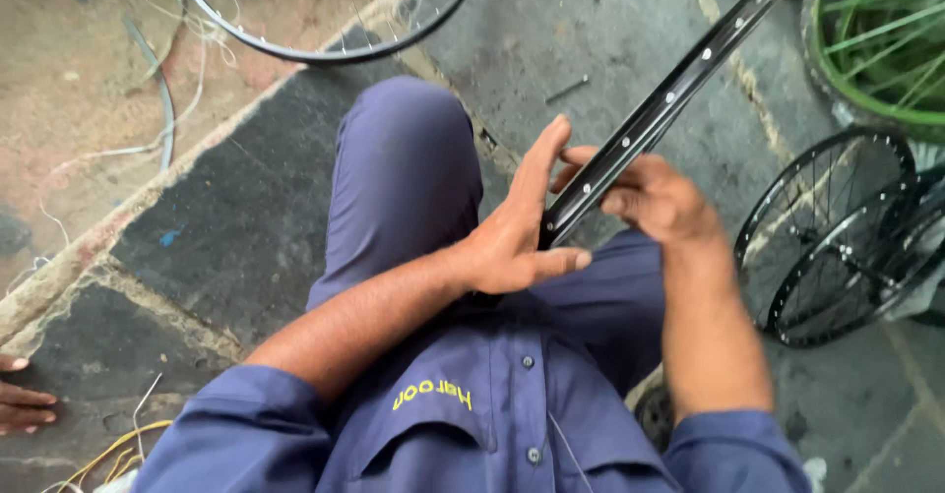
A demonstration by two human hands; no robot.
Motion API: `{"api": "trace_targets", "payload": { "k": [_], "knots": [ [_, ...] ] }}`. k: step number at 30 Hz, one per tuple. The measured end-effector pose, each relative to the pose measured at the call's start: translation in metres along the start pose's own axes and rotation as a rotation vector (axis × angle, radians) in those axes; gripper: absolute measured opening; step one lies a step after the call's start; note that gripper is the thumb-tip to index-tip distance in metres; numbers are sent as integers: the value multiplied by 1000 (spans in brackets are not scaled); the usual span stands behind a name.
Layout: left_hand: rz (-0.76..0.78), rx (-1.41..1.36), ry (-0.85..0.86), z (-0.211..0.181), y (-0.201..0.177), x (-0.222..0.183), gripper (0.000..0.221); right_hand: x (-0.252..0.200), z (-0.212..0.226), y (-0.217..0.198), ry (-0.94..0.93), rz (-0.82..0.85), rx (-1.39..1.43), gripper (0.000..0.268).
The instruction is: The person holds a bicycle rim and inserts spokes into the rim holes by hand.
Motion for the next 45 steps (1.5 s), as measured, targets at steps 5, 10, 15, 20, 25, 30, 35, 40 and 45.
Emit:
{"api": "trace_targets", "payload": {
  "k": [5,10,15,20,25,30,35,40,45],
  "knots": [
    [-38,13,-9,3,-4,5,131,-13,25,12,-216,-398,-739,35],
    [-32,44,12,-1,-1,5,127,-41,67,59,-735,-902,-1387,34],
    [-21,-12,-13,4,3,3,127,12,27,28,-165,-164,-732,39],
    [-32,-12,11,6,1,5,123,-3,28,54,-622,-745,-1287,33],
    [-43,-52,2,3,0,1,122,-4,4,6,-340,-564,-678,35],
    [-33,-84,-16,1,-2,4,120,6,-9,-3,130,-61,1,47],
    [-34,-96,-58,3,-6,5,121,-11,28,25,-291,-655,-1058,31],
    [-20,-93,-40,0,-7,6,119,-35,45,64,-744,-986,-1341,33],
    [-31,-81,-25,-4,-6,6,119,-28,-1,-2,-215,-679,-704,28]
  ]
}}
Point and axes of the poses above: each hand's wrist, its own x-axis towards the middle knuckle, its own y-axis out of the palm, z = x × y, the point moved 9 cm from there along x, towards the middle knuckle, and after that the axes turned 2 degrees about -x, right-handed, at the moved point
